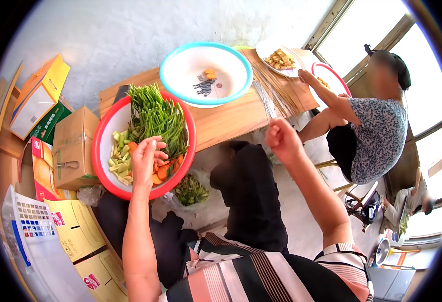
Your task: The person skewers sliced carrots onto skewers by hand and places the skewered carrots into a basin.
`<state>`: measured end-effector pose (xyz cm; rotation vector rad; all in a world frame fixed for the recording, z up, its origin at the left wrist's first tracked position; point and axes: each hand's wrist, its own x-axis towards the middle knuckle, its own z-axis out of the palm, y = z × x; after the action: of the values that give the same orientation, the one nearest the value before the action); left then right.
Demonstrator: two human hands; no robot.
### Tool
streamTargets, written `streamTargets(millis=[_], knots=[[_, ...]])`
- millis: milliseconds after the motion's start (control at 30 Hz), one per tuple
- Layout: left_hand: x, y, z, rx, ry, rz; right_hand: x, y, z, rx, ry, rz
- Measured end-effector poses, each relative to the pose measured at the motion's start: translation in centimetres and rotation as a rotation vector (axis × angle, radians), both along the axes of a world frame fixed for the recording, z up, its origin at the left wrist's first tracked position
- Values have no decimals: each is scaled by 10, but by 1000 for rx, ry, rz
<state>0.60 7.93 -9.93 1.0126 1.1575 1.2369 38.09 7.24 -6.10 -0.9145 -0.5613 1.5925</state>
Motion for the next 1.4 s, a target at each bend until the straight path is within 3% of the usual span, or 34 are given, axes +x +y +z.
streamTargets(millis=[67,133,200,400,500,600,733,900,933,1000,1133,1333,1400], knots=[[-3,0,1,-30,-58,-78,-51,-23,29,34,-156,7],[-2,-1,2,-23,-114,-137,-89,-35,39,-34,-323,170],[2,-6,11,-88,-273,-252,-121,-44,29,10,-329,345],[-5,-6,4,-90,-402,-247,-179,-53,-4,65,-460,710],[-14,-3,-3,-131,-471,-252,-177,-46,2,75,-667,984],[-15,-6,8,-173,-381,-295,-165,-28,-3,111,-760,727],[-7,-12,7,-262,-200,-643,-163,4,0,127,-545,480],[-1,-19,2,-358,-94,-820,-177,15,-18,60,-310,538],[-3,-20,3,-369,-93,-814,-178,16,-24,37,-236,551],[-7,-19,6,-174,-34,-562,-175,16,-30,36,-174,512],[-39,10,-23,-63,318,107,-162,22,-29,44,-56,429],[-51,15,-43,-82,716,194,-164,16,-21,-1,-152,435],[-49,11,-47,38,1071,200,-164,13,-19,-6,-179,456]])
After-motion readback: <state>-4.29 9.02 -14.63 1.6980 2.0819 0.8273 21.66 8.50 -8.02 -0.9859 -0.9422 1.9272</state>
